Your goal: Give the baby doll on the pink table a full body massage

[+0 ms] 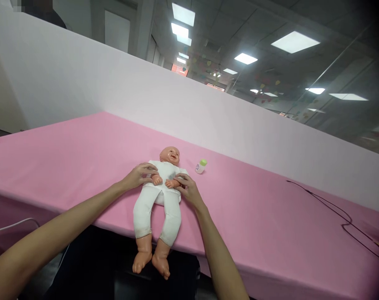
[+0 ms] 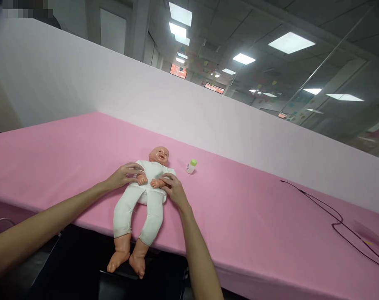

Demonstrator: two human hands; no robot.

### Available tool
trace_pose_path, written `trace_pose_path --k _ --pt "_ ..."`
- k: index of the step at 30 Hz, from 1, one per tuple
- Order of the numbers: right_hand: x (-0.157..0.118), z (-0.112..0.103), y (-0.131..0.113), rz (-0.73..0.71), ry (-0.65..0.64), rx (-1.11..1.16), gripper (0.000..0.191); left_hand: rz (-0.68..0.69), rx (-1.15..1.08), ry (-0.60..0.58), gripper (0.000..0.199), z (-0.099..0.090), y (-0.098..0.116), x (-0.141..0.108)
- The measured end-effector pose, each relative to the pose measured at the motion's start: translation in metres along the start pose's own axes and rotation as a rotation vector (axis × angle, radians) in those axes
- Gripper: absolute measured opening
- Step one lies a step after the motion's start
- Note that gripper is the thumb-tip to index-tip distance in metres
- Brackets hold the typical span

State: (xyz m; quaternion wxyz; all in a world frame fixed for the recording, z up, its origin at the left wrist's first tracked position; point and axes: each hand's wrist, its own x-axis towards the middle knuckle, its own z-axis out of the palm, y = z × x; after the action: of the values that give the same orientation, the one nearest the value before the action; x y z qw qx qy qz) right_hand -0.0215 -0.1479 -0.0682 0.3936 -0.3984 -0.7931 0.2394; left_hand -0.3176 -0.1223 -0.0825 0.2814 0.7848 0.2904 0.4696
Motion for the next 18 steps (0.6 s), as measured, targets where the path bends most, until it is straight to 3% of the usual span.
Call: trace_pose_path --k 3,9,11,15,18 --pt "0.001 0.000 0.004 0.026 0.081 0.059 0.029 -0.012 -0.017 0.062 0.027 0.001 -0.002 0.002" --pt "0.003 -0.016 0.037 0.333 0.704 0.409 0.048 -0.274 -0.315 0.635 0.032 -0.010 -0.020 0.008" --pt "0.002 -0.021 0.052 0.463 0.833 0.531 0.047 -0.395 -0.440 0.772 0.033 -0.016 -0.029 0.009" --pt "-0.001 -0.027 0.074 0.549 0.868 0.705 0.037 -0.619 -0.676 0.904 0.026 -0.024 -0.041 0.008" --pt "0.000 -0.028 0.070 0.526 0.849 0.699 0.037 -0.605 -0.698 0.878 0.027 -0.025 -0.037 0.009"
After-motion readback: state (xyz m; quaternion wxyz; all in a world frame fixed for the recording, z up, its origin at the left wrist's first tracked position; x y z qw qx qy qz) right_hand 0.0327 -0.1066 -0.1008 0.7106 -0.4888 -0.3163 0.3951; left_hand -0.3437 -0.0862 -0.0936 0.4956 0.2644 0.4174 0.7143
